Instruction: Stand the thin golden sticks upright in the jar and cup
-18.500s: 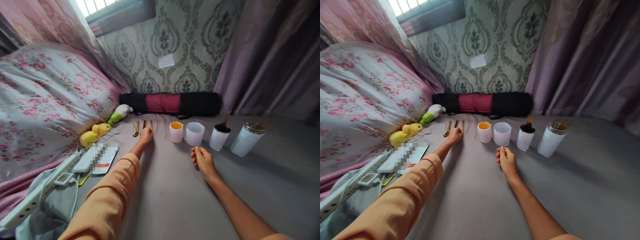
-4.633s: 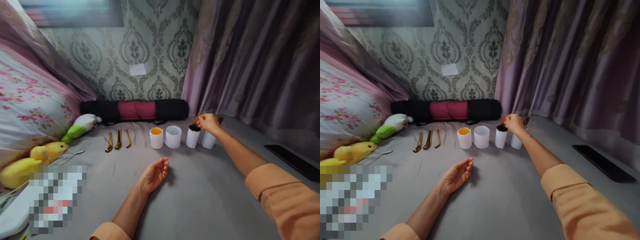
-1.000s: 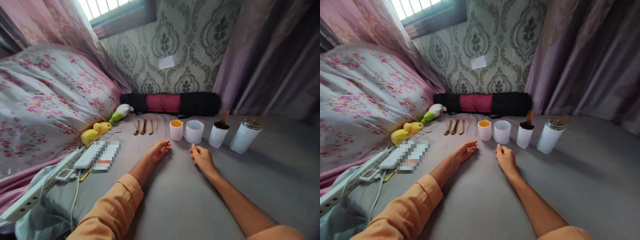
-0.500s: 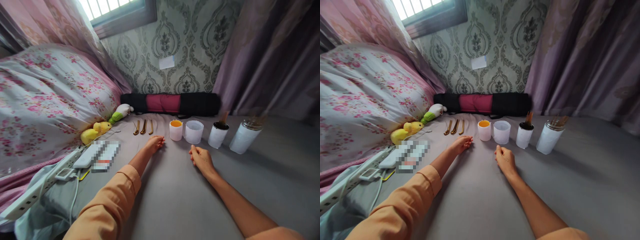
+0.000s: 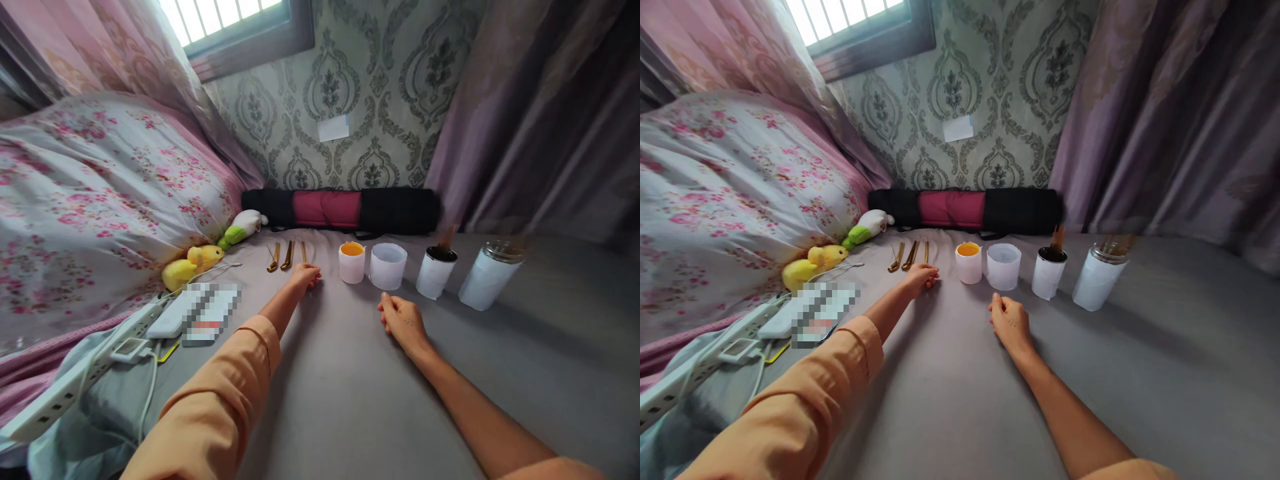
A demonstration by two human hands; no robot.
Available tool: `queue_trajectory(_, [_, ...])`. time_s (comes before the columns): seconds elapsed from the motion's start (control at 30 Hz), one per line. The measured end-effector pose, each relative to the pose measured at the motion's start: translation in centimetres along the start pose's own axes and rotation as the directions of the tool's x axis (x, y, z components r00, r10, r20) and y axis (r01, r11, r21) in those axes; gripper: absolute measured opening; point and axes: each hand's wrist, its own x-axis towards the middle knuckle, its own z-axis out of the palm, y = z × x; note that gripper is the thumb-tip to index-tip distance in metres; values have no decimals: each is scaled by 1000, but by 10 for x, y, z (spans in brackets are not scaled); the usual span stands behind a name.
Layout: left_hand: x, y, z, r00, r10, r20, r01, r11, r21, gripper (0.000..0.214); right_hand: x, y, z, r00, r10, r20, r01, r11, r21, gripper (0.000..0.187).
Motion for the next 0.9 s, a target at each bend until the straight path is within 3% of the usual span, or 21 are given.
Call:
queue_trajectory(0.2, [5, 5, -5, 994, 65, -88, -44, 974, 224, 7, 0, 1, 0, 1000, -13, -1, 13, 1000, 0, 45])
queue_trajectory(0.43, [18, 6, -18, 969, 166, -185, -56, 870, 489, 16, -1, -2, -1, 1000, -2, -4, 2, 1000, -15, 45])
queue_trajectory(0.9, [30, 1, -29, 941, 283, -183, -59, 673, 737, 20, -2, -2, -1, 1000, -7, -5, 7, 1000, -29, 46])
